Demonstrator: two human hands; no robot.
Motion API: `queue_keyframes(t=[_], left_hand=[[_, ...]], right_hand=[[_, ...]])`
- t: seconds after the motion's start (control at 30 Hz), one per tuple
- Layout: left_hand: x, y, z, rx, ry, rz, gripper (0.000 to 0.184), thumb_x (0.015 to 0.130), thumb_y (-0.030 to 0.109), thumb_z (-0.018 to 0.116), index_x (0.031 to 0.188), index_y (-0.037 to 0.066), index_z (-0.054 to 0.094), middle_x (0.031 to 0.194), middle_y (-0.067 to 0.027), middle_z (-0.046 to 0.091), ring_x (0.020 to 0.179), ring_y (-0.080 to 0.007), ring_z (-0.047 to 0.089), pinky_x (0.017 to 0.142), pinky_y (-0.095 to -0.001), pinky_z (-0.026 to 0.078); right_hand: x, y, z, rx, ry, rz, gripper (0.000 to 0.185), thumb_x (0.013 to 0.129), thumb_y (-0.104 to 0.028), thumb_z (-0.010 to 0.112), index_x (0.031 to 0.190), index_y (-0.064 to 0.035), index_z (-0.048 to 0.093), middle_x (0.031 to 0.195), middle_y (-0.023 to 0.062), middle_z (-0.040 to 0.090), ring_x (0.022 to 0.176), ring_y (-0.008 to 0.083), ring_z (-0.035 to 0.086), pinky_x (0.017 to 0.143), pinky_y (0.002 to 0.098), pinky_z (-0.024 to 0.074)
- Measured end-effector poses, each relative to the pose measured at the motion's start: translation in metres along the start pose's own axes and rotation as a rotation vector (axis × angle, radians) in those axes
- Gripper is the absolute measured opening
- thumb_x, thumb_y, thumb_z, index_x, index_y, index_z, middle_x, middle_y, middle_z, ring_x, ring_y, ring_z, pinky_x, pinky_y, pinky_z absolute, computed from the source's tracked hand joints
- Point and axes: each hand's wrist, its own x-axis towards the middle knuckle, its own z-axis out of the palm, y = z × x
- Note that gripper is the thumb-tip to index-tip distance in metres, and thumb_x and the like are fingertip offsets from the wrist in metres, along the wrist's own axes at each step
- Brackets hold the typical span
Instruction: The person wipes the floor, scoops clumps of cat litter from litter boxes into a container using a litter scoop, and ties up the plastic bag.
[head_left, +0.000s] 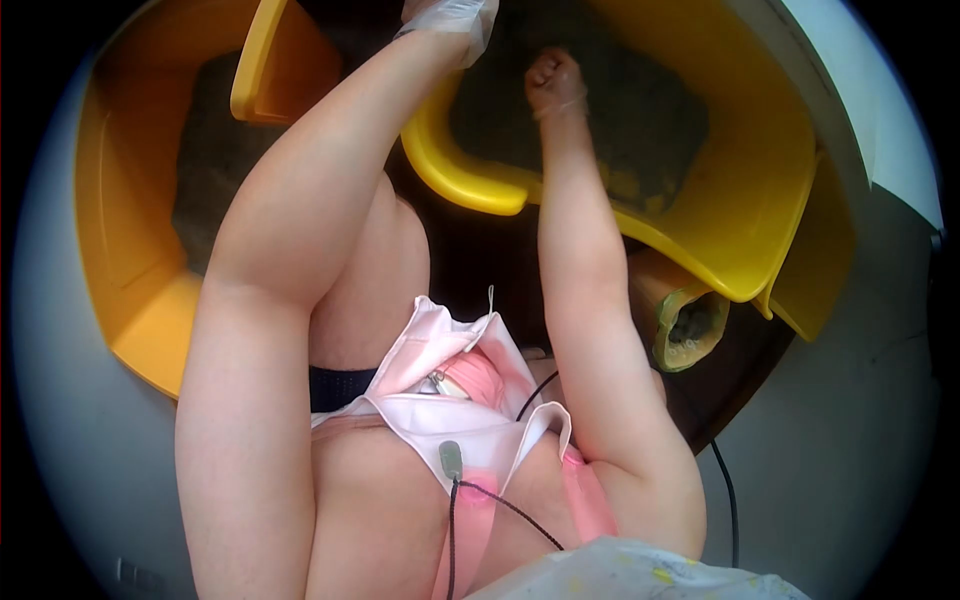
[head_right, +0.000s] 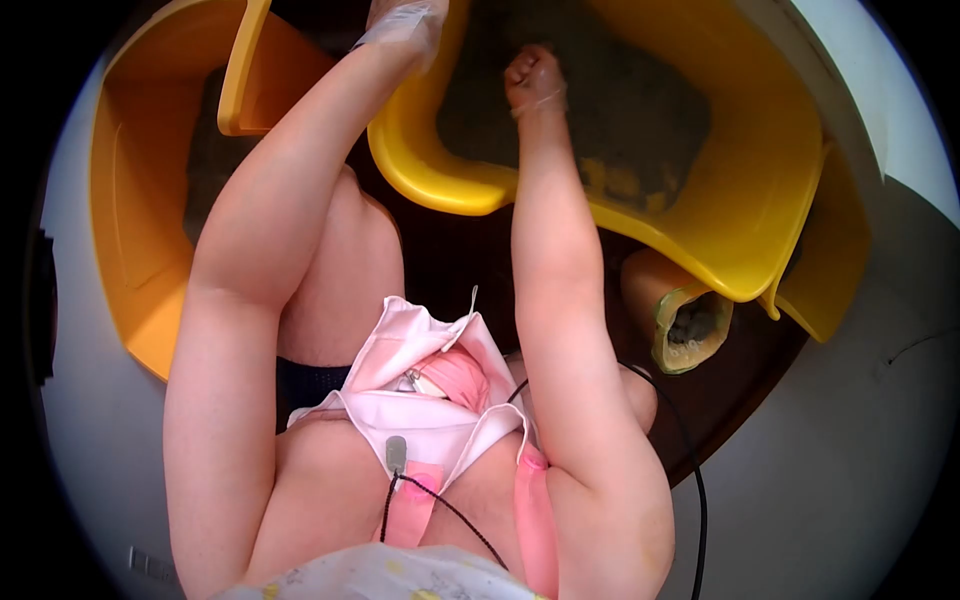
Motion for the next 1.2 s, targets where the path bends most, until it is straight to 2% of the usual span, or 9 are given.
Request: queue_keyframes(t=[0.17,0.27,0.37,0.47,0.57,0.77,0.87,1.07,1.2], left_hand=[[0.003,-0.001,0.005,0.068,0.041,-0.025,0.071,0.106,0.058,0.032,0.122,-0.001,0.068,0.124,-0.0287,0.067,0.121,-0.0440,0.062,0.102,-0.0490,0.048],[0.014,-0.005,0.006,0.142,0.071,-0.046,0.073,0.106,0.059,0.031,0.122,-0.001,0.068,0.125,-0.0292,0.067,0.122,-0.0438,0.062,0.103,-0.0496,0.048],[0.021,-0.015,0.011,0.172,0.068,-0.033,0.072,0.106,0.059,0.032,0.121,-0.001,0.068,0.125,-0.0294,0.067,0.123,-0.0438,0.061,0.103,-0.0496,0.048],[0.017,-0.008,0.009,0.158,0.065,-0.026,0.072,0.106,0.059,0.031,0.123,0.000,0.067,0.125,-0.0286,0.067,0.123,-0.0435,0.061,0.103,-0.0492,0.048],[0.015,-0.002,0.006,0.125,0.031,-0.059,0.073,0.106,0.061,0.031,0.125,0.001,0.067,0.128,-0.0260,0.067,0.123,-0.0429,0.061,0.103,-0.0480,0.047],[0.013,0.001,0.005,0.078,0.076,-0.082,0.074,0.105,0.062,0.033,0.126,0.001,0.067,0.130,-0.0260,0.066,0.124,-0.0418,0.062,0.103,-0.0472,0.047],[0.018,0.001,0.002,0.048,0.064,-0.112,0.074,0.105,0.063,0.034,0.126,0.001,0.068,0.128,-0.0261,0.067,0.122,-0.0409,0.063,0.102,-0.0471,0.047],[0.015,-0.001,0.005,-0.042,0.041,-0.092,0.071,0.106,0.061,0.038,0.122,-0.001,0.068,0.122,-0.0248,0.069,0.117,-0.0382,0.065,0.099,-0.0452,0.048],[0.015,0.002,0.005,-0.076,0.034,-0.102,0.071,0.106,0.060,0.038,0.122,-0.002,0.068,0.121,-0.0239,0.070,0.116,-0.0371,0.066,0.098,-0.0444,0.048]], right_hand=[[-0.009,-0.011,-0.022,-0.181,0.028,-0.130,0.015,0.096,-0.007,0.058,0.083,-0.0099,0.051,0.064,-0.0009,0.040,0.051,0.0118,0.039,0.046,0.0288,0.0304],[-0.003,-0.017,-0.059,-0.305,0.181,-0.273,0.014,0.099,-0.011,0.059,0.086,-0.0090,0.053,0.065,0.0006,0.041,0.048,0.0143,0.038,0.045,0.0311,0.0311],[-0.002,-0.059,-0.096,-0.226,0.341,-0.420,0.020,0.099,-0.024,0.065,0.092,-0.0060,0.057,0.064,0.0026,0.048,0.048,0.0162,0.044,0.044,0.0331,0.0346],[-0.048,-0.113,-0.091,-0.875,0.803,-0.339,0.034,0.095,-0.036,0.071,0.092,-0.0032,0.061,0.062,0.0054,0.055,0.048,0.0174,0.049,0.045,0.0345,0.0381],[-0.100,-0.168,-0.096,-1.438,0.900,-0.291,0.042,0.093,-0.043,0.073,0.085,-0.0022,0.062,0.061,0.0086,0.059,0.048,0.0192,0.053,0.045,0.0354,0.0393],[-0.116,-0.226,-0.129,-1.026,0.708,-0.235,0.041,0.096,-0.040,0.070,0.078,-0.0039,0.060,0.061,0.0076,0.057,0.048,0.0194,0.051,0.046,0.0353,0.0370],[-0.135,-0.206,-0.105,-1.171,0.812,-0.236,0.033,0.098,-0.034,0.068,0.082,-0.0055,0.061,0.064,0.0055,0.057,0.048,0.0182,0.049,0.046,0.0348,0.0359],[-0.142,-0.207,-0.143,-0.922,0.543,-0.141,0.031,0.101,-0.032,0.064,0.079,-0.0112,0.057,0.063,0.0006,0.050,0.045,0.0142,0.040,0.044,0.0319,0.0278],[-0.144,-0.223,-0.158,-0.900,0.499,-0.011,0.035,0.103,-0.037,0.061,0.077,-0.0131,0.055,0.062,-0.0021,0.047,0.044,0.0128,0.036,0.043,0.0301,0.0242]])
